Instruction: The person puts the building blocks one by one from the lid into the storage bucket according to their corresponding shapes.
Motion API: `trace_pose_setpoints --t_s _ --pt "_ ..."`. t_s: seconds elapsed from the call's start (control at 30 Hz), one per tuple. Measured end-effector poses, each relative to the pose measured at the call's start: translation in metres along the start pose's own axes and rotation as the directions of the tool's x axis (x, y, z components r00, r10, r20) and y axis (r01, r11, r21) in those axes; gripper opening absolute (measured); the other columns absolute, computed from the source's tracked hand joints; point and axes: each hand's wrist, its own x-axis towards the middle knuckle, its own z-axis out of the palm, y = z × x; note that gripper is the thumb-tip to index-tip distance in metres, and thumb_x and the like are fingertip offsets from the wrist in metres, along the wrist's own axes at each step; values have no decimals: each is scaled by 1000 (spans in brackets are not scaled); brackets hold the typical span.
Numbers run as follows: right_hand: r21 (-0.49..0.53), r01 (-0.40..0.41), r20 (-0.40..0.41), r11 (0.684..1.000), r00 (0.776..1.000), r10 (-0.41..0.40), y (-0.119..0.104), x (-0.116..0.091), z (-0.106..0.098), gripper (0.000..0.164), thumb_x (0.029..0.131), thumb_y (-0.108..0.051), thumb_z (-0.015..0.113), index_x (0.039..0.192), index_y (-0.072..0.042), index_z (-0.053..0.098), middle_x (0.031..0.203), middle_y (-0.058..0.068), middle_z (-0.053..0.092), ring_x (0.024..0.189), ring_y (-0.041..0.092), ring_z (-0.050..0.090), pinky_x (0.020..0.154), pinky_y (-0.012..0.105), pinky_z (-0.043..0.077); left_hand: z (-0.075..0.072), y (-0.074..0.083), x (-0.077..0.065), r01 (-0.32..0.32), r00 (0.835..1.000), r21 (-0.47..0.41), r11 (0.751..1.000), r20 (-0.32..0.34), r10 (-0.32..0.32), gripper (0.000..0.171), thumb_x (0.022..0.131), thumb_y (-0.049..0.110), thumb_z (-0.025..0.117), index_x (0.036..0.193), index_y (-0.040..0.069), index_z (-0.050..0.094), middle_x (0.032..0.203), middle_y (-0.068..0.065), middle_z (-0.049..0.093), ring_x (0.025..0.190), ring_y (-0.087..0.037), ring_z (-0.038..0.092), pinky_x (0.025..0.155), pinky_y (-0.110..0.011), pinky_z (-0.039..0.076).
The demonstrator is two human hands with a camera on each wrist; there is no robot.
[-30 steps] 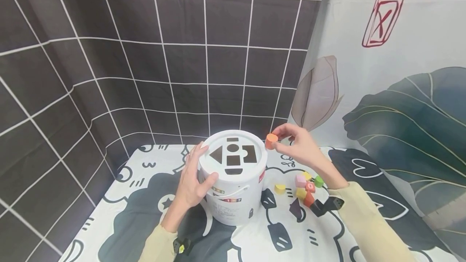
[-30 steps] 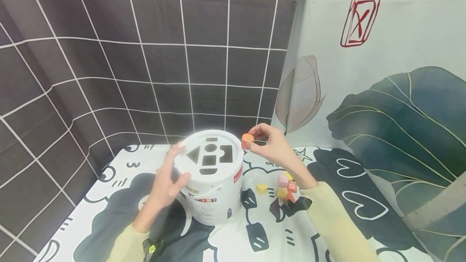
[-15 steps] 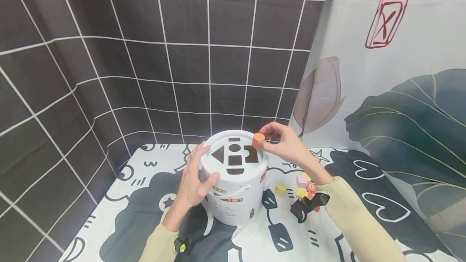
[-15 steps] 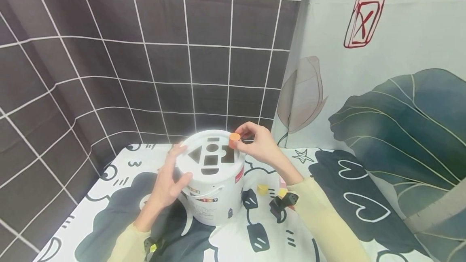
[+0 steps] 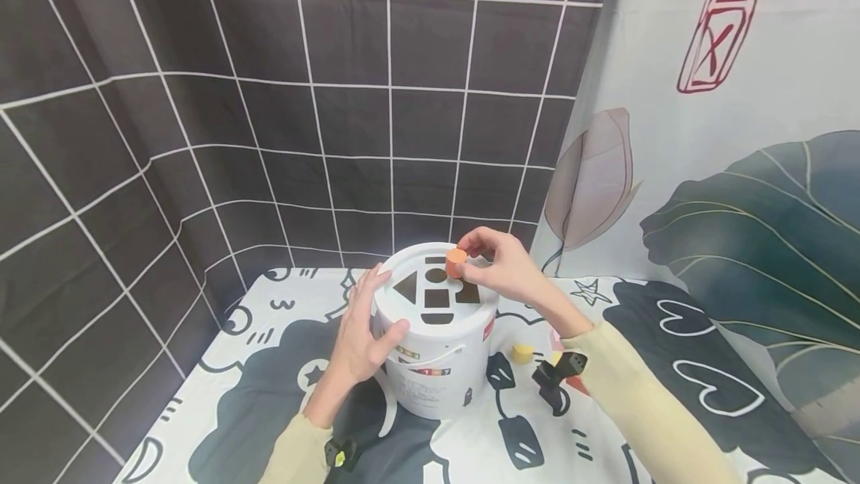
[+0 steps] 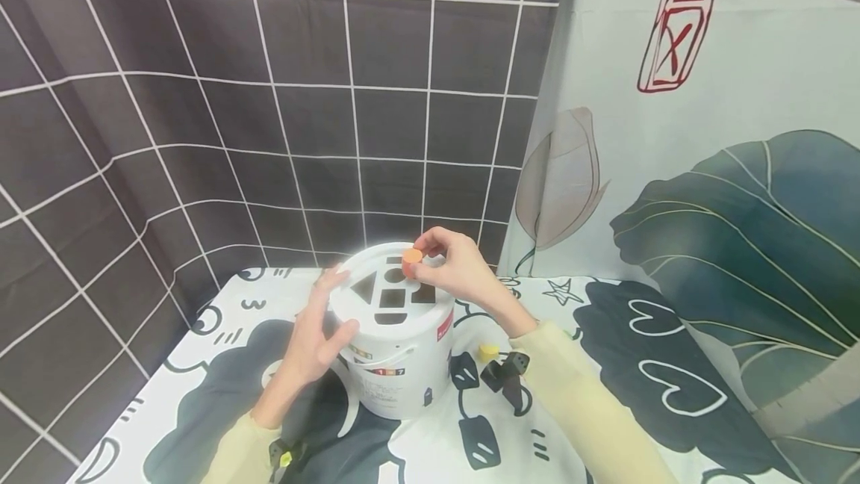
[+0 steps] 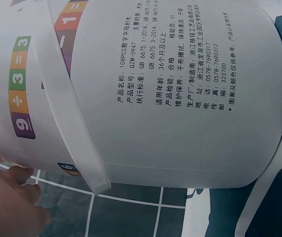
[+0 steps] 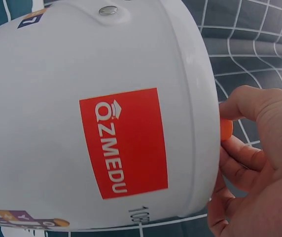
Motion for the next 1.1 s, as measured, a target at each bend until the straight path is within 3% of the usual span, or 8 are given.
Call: trace_pose_setpoints --t_s 0.4,0.7,0.87,1.1 --pt "-14 -7 8 1000 1000 7 1 10 8 23 80 -7 76 102 -4 68 95 5 69 88 22 63 77 37 50 0 1 1 17 1000 0 1000 11 -17 76 85 50 61 145 6 46 157 -16 35 146 -37 27 111 -70 17" --pt "-37 11 11 999 1000 -10 0 14 13 23 80 -8 76 102 -4 69 95 5 70 89 23 64 80 42 52 0 0 0 15 1000 -1 1000 13 -15 76 85 50 61 145 6 46 157 -16 35 146 -37 27 112 -69 16" --pt "-49 -7 18 999 1000 8 0 15 14 23 81 -9 76 102 -5 69 95 5 70 88 22 64 77 37 52 -1 1 -1 19 1000 0 1000 16 -19 76 85 50 61 146 6 46 158 -16 35 146 -38 27 112 -70 15" --pt "-61 -15 14 998 1000 15 4 17 17 24 80 -12 77 102 -6 70 93 2 70 89 21 64 75 35 51 0 -2 -1 15 1000 15 1000 9 -15 75 85 48 61 146 7 46 157 -15 35 145 -39 28 107 -73 24"
